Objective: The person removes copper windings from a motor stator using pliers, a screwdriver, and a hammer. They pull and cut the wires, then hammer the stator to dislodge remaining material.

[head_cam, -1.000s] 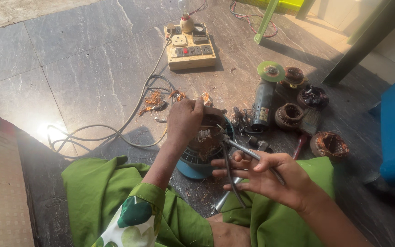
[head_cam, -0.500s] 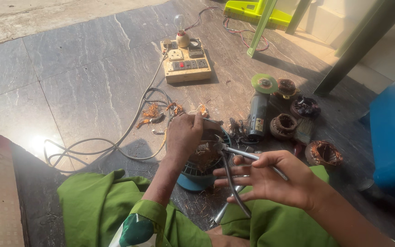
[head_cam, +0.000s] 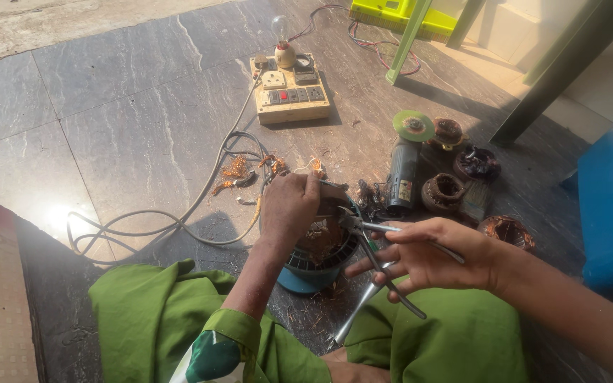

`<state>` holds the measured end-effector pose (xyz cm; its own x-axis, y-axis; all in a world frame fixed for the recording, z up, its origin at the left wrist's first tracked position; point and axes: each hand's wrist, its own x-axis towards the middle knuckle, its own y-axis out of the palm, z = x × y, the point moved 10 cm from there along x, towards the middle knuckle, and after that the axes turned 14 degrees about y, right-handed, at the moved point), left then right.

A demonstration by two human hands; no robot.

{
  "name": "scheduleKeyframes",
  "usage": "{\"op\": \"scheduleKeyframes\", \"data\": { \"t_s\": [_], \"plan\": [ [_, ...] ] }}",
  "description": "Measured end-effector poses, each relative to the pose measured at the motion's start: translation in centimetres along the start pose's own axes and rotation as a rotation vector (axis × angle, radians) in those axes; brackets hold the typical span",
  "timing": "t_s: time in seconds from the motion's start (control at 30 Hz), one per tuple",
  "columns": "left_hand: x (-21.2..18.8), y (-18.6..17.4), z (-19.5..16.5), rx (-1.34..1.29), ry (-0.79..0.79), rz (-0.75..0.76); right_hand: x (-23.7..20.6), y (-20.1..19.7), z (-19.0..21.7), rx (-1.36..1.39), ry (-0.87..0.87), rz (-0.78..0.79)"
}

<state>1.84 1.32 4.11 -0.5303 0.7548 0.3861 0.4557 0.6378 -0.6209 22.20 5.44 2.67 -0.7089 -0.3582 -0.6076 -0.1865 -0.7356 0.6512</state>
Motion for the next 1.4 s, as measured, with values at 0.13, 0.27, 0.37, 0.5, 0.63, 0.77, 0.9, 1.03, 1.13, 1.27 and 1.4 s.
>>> {"op": "scheduleKeyframes", "data": {
  "t_s": [0.13, 0.27, 0.37, 0.5, 0.63, 0.77, 0.9, 1.03, 1.13, 1.27, 1.4],
  "plan": [
    [-0.2, 0.1, -0.5, 0.028, -0.002, 0.045, 1.1, -0.6, -1.6, 0.037, 0.103, -0.028],
    [-0.8, 0.3, -0.8, -0.024, -0.013, 0.067, 1.4, 1.0, -2.1, 0.013, 0.16, 0.009],
    [-0.9, 0.0, -1.2, -0.027, 0.024, 0.016, 0.9, 0.2, -3.3, 0.024, 0.217, -0.187],
    [-1.1, 0.2, -0.8, -0.012, 0.012, -0.012, -0.6, -2.1, -5.3, 0.126, 0.183, -0.385],
    [-1.1, 0.4, -0.7, -0.008, 0.008, -0.003, -3.4, -5.3, -4.1, -0.085, -0.039, -0.524],
    [-1.2, 0.2, -0.8, -0.043, -0.012, -0.026, -5.9, -5.2, -3.6, -0.051, -0.234, -0.481],
    [-1.0, 0.1, -0.9, -0.023, -0.001, -0.025, -6.2, 1.1, -3.4, -0.093, -0.485, -0.056],
    [-0.8, -0.1, -1.1, -0.016, 0.055, -0.06, -2.8, 1.4, -5.6, 0.035, -0.261, -0.123],
    [-0.8, -0.3, -1.3, -0.02, 0.086, -0.091, -1.4, 1.1, -5.8, 0.058, -0.203, -0.187],
    [-0.9, 0.2, -1.0, -0.026, 0.049, -0.04, -1.5, 0.8, -4.9, 0.072, -0.216, -0.24],
    [-1.0, -0.5, -1.9, -0.022, 0.127, -0.107, -1.7, 1.3, -3.8, 0.044, -0.182, -0.208]
  ]
}}
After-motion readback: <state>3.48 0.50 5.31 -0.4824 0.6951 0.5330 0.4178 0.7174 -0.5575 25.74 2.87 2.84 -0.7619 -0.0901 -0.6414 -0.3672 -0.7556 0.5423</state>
